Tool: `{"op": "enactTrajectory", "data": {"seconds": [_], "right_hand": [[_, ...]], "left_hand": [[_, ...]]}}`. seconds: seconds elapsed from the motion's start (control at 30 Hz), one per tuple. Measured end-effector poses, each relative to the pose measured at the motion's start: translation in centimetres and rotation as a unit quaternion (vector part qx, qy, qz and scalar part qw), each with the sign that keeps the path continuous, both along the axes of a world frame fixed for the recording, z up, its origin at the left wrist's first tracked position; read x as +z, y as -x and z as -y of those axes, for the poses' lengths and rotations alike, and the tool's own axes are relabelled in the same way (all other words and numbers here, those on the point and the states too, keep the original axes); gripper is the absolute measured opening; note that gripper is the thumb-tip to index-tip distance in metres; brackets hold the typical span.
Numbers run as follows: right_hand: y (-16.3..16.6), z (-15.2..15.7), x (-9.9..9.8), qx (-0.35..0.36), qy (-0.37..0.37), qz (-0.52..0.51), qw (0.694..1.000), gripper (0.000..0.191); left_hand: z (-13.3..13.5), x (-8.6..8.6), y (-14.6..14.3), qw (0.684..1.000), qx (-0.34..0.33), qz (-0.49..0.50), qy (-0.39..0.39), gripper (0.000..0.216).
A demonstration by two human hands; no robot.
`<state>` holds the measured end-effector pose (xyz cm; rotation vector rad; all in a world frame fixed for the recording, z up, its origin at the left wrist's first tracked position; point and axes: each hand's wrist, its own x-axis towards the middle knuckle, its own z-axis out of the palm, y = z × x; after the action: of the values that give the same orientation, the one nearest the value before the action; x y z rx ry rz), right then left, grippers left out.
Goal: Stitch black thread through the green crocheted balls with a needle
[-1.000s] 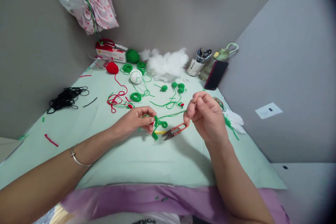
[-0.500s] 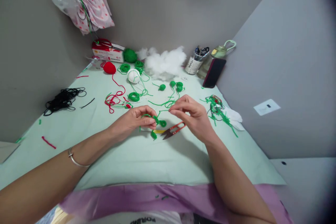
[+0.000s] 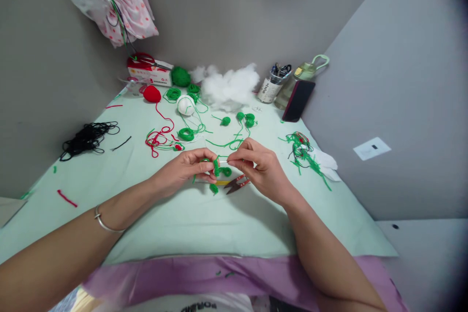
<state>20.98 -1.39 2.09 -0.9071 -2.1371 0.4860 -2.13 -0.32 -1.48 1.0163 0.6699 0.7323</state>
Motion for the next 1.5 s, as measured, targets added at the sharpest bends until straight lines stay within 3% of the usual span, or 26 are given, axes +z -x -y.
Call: {"op": "enactTrajectory", "data": {"seconds": [0.83, 1.1, 1.4, 1.5], "right_hand": [[0.5, 0.4, 0.3, 0.007, 0.019, -0.001, 1.000, 0.012], [1.1, 0.4, -0.5, 0.018, 0.054, -0.032, 0.998, 0.010], [1.3, 0.0, -1.2, -0.062, 0.136, -0.036, 0.988, 0.004], [1.6, 0.5, -1.2, -0.027, 0.152, -0.064, 0.986, 0.019]], "left_hand": [[-0.2, -0.1, 0.2, 0.999, -0.028, 0.008, -0.040, 0.018], [0.3, 0.5, 0.0, 0.999, -0.031, -0.019, -0.039, 0.017], [0.2, 0.6, 0.1, 0.998, 0.017, -0.044, -0.035, 0.021], [0.2, 0.4, 0.1, 0.997, 0.023, -0.057, -0.040, 0.023]]}}
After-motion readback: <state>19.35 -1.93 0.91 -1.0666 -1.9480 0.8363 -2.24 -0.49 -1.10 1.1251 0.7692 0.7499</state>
